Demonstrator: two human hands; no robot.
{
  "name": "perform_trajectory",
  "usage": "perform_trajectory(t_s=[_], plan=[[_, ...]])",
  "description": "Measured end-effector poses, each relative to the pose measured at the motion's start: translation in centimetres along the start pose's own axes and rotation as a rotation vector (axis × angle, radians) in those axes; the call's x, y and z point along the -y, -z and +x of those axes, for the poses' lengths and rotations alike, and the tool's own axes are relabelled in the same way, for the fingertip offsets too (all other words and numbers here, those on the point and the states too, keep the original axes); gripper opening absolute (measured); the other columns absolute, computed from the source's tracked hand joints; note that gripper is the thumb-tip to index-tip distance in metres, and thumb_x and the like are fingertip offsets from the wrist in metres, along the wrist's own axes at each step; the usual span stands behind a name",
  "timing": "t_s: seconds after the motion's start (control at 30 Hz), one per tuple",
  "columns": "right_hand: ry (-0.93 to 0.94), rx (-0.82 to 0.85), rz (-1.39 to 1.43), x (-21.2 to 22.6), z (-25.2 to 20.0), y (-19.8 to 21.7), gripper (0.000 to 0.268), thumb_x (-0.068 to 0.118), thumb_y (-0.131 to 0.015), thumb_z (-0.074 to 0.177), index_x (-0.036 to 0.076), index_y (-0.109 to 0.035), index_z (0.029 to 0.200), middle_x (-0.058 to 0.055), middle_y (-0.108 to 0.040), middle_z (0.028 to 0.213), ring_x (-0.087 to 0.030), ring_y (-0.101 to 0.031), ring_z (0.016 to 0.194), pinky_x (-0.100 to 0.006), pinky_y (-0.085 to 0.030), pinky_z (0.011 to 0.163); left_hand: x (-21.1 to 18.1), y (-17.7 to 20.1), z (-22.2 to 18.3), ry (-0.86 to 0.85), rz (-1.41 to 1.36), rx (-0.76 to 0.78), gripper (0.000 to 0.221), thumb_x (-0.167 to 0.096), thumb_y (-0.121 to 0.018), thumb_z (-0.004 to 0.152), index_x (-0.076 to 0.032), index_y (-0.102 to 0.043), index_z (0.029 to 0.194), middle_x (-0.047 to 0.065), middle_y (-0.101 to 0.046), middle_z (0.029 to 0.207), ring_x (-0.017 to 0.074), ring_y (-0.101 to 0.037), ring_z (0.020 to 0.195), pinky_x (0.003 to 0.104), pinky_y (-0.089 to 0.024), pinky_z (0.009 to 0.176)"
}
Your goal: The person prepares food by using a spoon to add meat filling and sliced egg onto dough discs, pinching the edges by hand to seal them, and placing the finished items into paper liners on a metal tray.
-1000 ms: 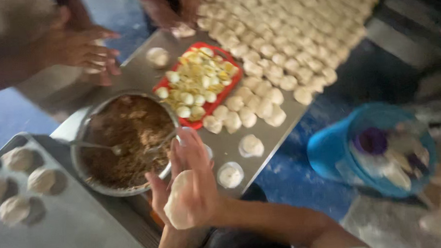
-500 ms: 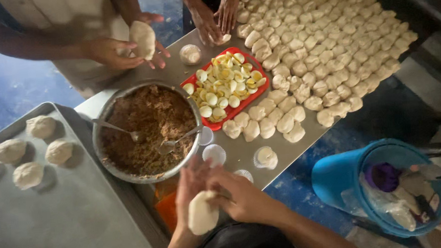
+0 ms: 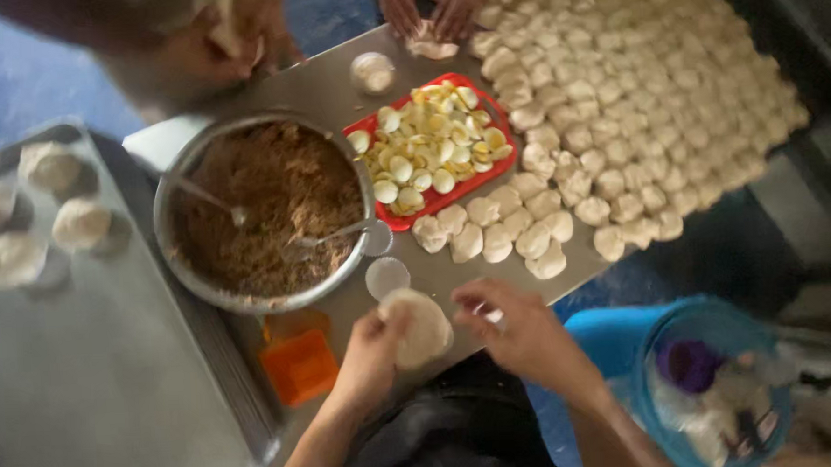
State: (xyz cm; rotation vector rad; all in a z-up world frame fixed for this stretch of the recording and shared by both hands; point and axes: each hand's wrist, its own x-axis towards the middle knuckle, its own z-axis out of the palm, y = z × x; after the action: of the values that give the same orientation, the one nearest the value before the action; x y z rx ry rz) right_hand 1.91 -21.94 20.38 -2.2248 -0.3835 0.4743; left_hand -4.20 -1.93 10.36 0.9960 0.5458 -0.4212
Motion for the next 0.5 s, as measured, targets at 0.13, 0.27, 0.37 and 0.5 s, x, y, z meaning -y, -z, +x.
perform_trajectory(t_s=[0.13,0.27,0.37,0.5], plan=[[0.182,-0.058,0.001,-0.1,1.5,0.2,0.036,0.026,-0.066,0.095,0.005,-0.065,0.124,-0.014,-0.072,0.12,-0.029,-0.073,0.105,-0.038,-0.058,0.088,2.3,-0.3,1.1,-0.044,-0.611,-0.051,0.044,-0.027,-0.059,0.095,0.003,-0.059,0.127,0.015,-0.072,0.117,0.0273,-0.073,0.102,0.043,-0.061,0.089],[0.605,0.018,-0.154,-0.3,3.0,-4.4,0.045,0.023,-0.058,0.102,-0.003,-0.057,0.137,-0.026,-0.062,0.134,-0.043,-0.06,0.123,-0.046,-0.048,0.103,5.1,0.4,-0.2,-0.156,-0.583,0.174,0.04,-0.018,-0.069,0.099,0.001,-0.059,0.133,0.011,-0.068,0.121,0.0224,-0.068,0.105,0.04,-0.056,0.092],[0.521,0.231,-0.013,-1.0,5.0,-7.3,0.044,0.024,-0.056,0.104,-0.001,-0.057,0.14,-0.024,-0.061,0.137,-0.04,-0.061,0.126,-0.044,-0.049,0.105,5.2,2.5,-0.6,-0.21,-0.686,0.272,0.039,-0.019,-0.071,0.101,0.004,-0.06,0.13,0.012,-0.069,0.121,0.0238,-0.069,0.107,0.043,-0.056,0.098],[0.233,0.203,-0.09,-1.6,10.0,-8.8,0.04,0.029,-0.055,0.1,0.015,-0.064,0.137,-0.015,-0.068,0.127,-0.033,-0.069,0.118,-0.044,-0.055,0.099,4.3,6.0,-3.8,-0.246,-0.645,0.108,0.042,-0.021,-0.071,0.097,0.006,-0.062,0.128,0.015,-0.072,0.121,0.0242,-0.071,0.107,0.041,-0.056,0.098]])
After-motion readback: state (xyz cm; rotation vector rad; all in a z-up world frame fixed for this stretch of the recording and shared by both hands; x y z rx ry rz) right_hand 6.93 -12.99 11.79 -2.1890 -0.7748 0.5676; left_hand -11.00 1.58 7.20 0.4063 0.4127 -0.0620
